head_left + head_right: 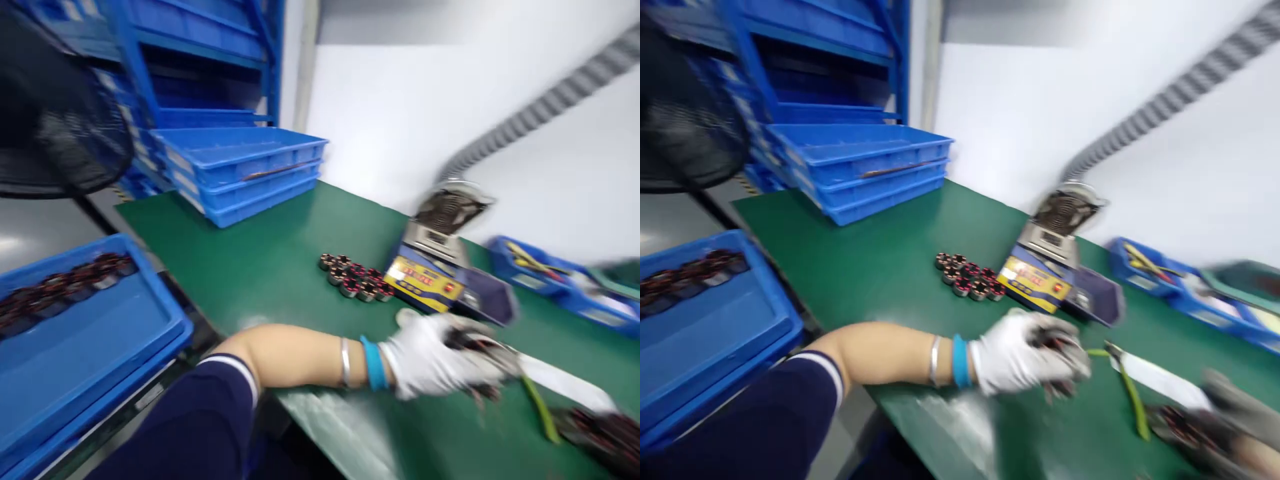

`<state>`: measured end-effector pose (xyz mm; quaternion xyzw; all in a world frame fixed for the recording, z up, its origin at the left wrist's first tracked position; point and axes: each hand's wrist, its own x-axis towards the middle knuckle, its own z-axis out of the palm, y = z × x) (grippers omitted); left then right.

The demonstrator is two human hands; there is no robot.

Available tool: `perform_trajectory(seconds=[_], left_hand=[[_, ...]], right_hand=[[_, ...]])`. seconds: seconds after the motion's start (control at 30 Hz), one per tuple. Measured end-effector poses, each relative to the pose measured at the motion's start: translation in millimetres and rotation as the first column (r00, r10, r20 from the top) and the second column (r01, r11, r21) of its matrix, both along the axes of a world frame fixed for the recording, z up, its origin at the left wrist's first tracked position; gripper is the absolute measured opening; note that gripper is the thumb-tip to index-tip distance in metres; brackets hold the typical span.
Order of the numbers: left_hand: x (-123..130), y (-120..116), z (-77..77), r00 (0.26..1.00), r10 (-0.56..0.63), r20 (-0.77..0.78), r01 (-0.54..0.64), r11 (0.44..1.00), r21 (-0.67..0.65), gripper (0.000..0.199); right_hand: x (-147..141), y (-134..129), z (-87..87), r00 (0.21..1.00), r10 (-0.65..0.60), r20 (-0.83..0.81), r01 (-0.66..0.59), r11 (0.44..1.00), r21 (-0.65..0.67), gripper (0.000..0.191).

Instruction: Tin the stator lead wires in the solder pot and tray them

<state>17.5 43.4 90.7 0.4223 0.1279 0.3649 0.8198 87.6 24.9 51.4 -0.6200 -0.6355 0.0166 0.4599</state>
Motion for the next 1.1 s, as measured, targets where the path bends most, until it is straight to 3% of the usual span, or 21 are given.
perform_trajectory(seconds=[0.1,0.2,0.27,0.37,0.43,0.5,0.53,0.6,0.7,0.77,0.87,0.97,1.03,1.1], left_hand=[[-5.7,-0.4,6.2,0.995,-0.032,-0.098,0.034,0.999,0.013,0.044],[-6.3,-3.5,1.6,0.975,-0.011,-0.224,0.042,0.990,0.132,0.037],[-7.8,-5.8,-6.7,0.960,0.006,-0.280,0.058,0.974,0.220,0.036],[-12.7,-3.0,-16.7,0.975,0.078,-0.209,-0.017,0.959,0.281,0.049],[-15.6,2.7,-15.6,0.974,0.172,-0.145,-0.126,0.951,0.281,0.061],[-16.6,7.9,-8.1,0.954,0.223,-0.199,-0.155,0.938,0.309,0.065],[-16.4,9.4,-3.2,0.938,0.214,-0.271,-0.114,0.932,0.343,0.061],[-15.5,9.8,5.8,0.887,0.113,-0.447,0.081,0.916,0.392,0.046],[-16.4,9.1,12.0,0.757,-0.087,-0.648,0.379,0.866,0.327,0.034],[-20.5,12.6,12.7,0.701,-0.128,-0.701,0.422,0.867,0.264,0.034],[-29.8,26.1,13.8,0.777,-0.115,-0.618,0.343,0.902,0.262,0.037],[-34.2,39.5,12.6,0.920,-0.006,-0.392,0.117,0.959,0.260,0.042],[-31.3,41.6,8.3,0.918,0.143,-0.369,-0.049,0.966,0.255,0.041],[-25.5,36.9,3.1,0.868,0.200,-0.455,-0.068,0.955,0.290,0.040]], right_hand=[[40.2,-39.3,17.4,0.990,-0.106,0.089,0.112,0.991,-0.066,0.068],[53.4,-62.7,16.5,0.994,-0.008,0.107,0.009,1.000,-0.014,0.062],[53.8,-65.0,10.4,0.993,0.069,0.100,-0.075,0.996,0.052,0.051],[56.1,-63.0,6.8,0.992,0.040,0.118,-0.054,0.992,0.116,0.052],[60.0,-64.0,9.0,0.985,-0.002,0.173,-0.027,0.986,0.162,0.056],[63.3,-65.9,11.7,0.970,-0.040,0.241,0.003,0.988,0.155,0.059],[64.2,-66.6,12.5,0.963,-0.065,0.263,0.031,0.991,0.133,0.060],[64.1,-66.5,11.9,0.955,-0.114,0.273,0.095,0.992,0.082,0.060],[60.2,-63.6,8.1,0.963,-0.163,0.215,0.149,0.986,0.077,0.054],[56.3,-61.8,6.2,0.978,-0.167,0.128,0.156,0.984,0.089,0.048],[51.2,-61.3,5.8,0.972,-0.234,-0.015,0.232,0.970,-0.070,0.043],[49.5,-61.0,4.0,0.946,-0.311,-0.092,0.283,0.930,-0.233,0.045],[50.4,-59.8,0.5,0.955,-0.257,-0.151,0.227,0.955,-0.194,0.054],[51.7,-58.5,-2.7,0.966,-0.177,-0.191,0.154,0.980,-0.128,0.065]])
